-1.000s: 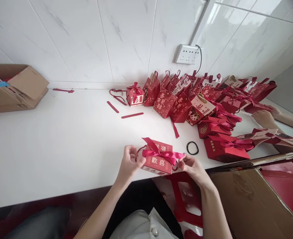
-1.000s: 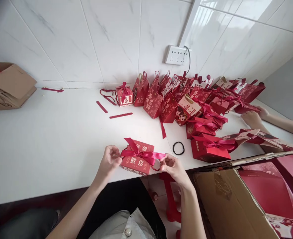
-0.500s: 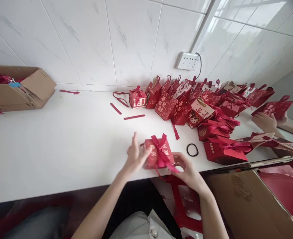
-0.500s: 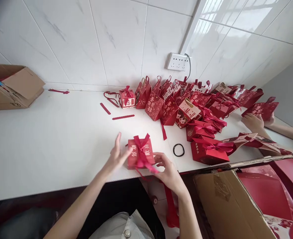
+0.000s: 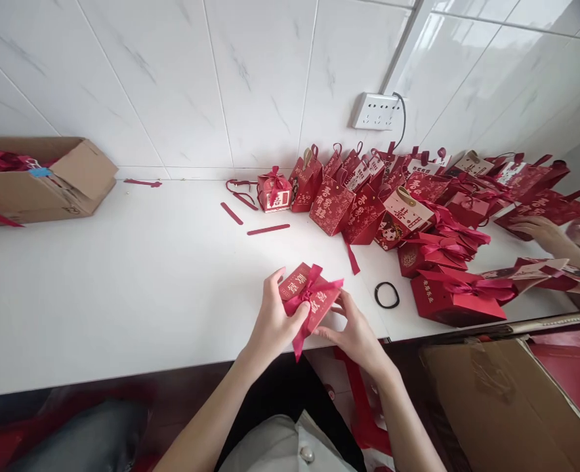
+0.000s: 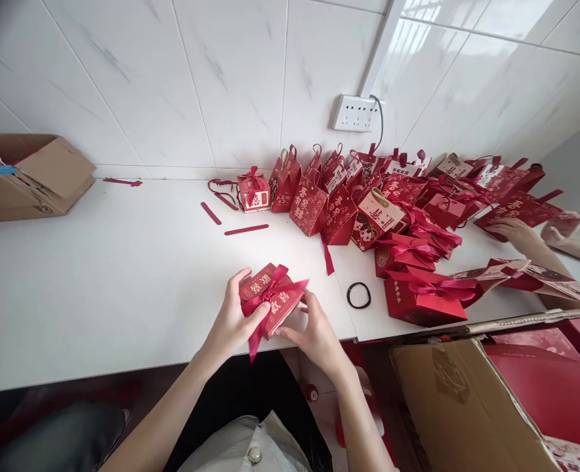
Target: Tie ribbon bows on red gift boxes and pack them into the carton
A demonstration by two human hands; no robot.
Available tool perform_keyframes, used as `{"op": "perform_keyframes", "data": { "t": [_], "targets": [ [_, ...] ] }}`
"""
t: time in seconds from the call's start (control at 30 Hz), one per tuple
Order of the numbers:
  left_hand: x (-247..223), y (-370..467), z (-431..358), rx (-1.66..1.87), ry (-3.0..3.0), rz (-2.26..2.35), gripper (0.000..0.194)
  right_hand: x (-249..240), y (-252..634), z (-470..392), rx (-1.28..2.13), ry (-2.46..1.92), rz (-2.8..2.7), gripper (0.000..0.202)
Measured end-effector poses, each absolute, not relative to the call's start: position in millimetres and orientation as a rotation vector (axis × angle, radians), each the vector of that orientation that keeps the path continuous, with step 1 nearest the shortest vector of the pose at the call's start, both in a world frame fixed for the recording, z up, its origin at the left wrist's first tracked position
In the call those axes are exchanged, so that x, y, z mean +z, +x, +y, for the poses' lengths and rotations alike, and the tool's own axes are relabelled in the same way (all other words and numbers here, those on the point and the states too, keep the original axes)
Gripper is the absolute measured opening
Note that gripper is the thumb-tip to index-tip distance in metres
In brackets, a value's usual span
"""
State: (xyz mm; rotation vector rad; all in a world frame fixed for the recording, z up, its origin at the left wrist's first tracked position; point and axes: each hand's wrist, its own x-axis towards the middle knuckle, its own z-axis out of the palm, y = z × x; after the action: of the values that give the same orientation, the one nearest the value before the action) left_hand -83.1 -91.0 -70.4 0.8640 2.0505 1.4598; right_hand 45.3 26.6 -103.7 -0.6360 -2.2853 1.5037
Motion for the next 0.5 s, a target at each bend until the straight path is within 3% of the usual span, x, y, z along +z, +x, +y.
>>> {"op": "perform_keyframes", "data": {
  "t": [0.1,0.17,0.33,0.5],
  "targets": [
    [-66,-104,-99,1.333,0.926,1.974,0.078,-104,59,9,1.349,-0.858,-2.356,0.051],
    [-62,-115,-107,1.235,0.927,1.983,0.084,-103,66,7,1.294,-0.82,-2.389,0.052],
    [-62,-112,-127,1.18,0.766,2.001,0.09,-96,54,27,1.281,-0.45,-2.446,0.101],
    [-67,-89,-130,1.402,0.752,1.612,0.084,-94,36,37,1.433,-0.231,-2.435,0.105]
  ]
}}
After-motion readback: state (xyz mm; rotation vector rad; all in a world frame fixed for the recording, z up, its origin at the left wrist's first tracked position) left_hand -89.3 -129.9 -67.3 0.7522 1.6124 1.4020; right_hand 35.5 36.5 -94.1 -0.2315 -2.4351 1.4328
